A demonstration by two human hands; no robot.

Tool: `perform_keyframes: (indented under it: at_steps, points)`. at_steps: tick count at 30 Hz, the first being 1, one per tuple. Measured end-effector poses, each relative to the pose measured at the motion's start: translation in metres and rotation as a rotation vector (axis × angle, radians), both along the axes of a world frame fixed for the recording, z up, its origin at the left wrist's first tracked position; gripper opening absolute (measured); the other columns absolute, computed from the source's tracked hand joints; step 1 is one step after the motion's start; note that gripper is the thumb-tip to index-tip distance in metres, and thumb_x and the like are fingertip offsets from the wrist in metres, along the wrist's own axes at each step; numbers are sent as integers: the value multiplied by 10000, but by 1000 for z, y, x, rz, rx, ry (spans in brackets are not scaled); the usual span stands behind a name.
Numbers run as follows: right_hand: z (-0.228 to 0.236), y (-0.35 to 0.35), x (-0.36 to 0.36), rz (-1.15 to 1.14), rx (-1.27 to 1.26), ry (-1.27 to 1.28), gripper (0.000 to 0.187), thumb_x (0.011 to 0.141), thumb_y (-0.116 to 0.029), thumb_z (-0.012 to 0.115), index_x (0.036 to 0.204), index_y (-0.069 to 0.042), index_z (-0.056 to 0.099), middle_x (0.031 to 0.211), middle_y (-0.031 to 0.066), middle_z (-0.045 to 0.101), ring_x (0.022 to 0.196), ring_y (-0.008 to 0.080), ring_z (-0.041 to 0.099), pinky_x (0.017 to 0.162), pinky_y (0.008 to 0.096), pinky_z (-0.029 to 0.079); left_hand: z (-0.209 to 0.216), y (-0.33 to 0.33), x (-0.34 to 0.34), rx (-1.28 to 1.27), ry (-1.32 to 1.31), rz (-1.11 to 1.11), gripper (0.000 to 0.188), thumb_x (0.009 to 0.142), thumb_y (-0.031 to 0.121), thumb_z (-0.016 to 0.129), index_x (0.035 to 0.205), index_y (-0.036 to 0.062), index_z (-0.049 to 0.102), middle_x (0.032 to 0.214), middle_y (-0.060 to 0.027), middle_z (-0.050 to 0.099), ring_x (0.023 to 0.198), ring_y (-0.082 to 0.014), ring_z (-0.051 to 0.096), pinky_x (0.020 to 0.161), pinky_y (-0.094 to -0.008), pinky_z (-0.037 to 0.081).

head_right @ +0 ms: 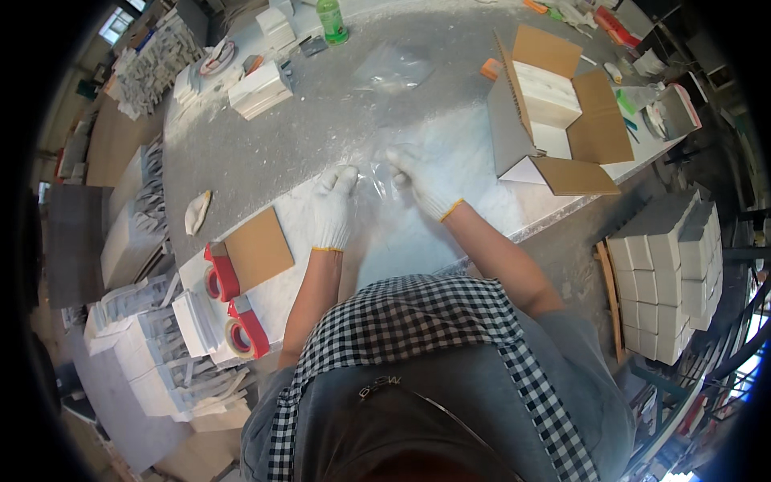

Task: The person wraps small white rectangular items in clear plastic film on a worktable, then places them into a cardboard box. The person repeats this process for multiple items, handling them one at a time.

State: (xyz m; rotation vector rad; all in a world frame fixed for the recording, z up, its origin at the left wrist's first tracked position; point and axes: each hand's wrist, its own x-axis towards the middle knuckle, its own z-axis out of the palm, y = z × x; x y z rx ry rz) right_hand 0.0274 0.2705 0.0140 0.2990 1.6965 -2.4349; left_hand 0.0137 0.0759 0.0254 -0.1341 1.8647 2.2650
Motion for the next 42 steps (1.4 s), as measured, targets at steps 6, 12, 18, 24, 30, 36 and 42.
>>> perform_keyframes:
  at_steps: [6,12,18,24,30,36,42]
  points:
    - [4,-8,5,-20,-14,-107,383,1029,-344,620,1267,-45,652,993,-3,658,885,104,592,801,252,483,3,0,1,112,-34,45,138,985,159,671,978,34,729,831,40,660,701,-42,535,620,-216,432]
    - [45,-21,18,176,155,-72,336,1015,-311,643,1197,-34,700,988,-6,669,885,97,579,827,256,470,2,-2,-3,30,6,51,158,983,167,676,983,17,726,867,36,666,772,-46,541,684,-221,440]
    - [45,-19,14,214,378,16,251,995,-265,669,1094,-44,735,890,-31,628,825,78,556,759,237,453,27,-6,4,-91,-31,55,263,962,186,683,1132,-15,690,991,-32,695,881,-113,605,788,-269,492]
    - [7,-12,7,125,472,58,300,973,-265,683,1112,-7,744,907,23,698,830,83,599,715,273,492,13,6,12,-191,312,-22,442,890,145,739,1276,-31,614,1150,-113,701,1105,-226,660,970,-357,520]
    - [15,-12,-1,117,377,31,345,999,-324,668,1132,-16,747,922,-14,688,848,76,585,730,281,484,21,5,7,-82,167,-279,301,921,145,743,1174,-11,698,1050,-64,736,969,-124,669,884,-279,529]
    - [35,-20,11,157,276,34,396,1025,-394,634,1176,-38,722,949,-23,664,845,68,541,759,253,447,18,-2,12,-100,201,-240,202,930,151,733,1073,8,737,985,-33,731,906,-105,655,814,-263,524]
    - [2,-14,19,190,310,97,322,1028,-319,637,1139,-21,683,918,-17,644,803,69,518,751,236,435,-7,-5,16,-96,123,-99,195,954,117,675,1082,-25,717,961,-58,723,878,-125,649,773,-276,524]
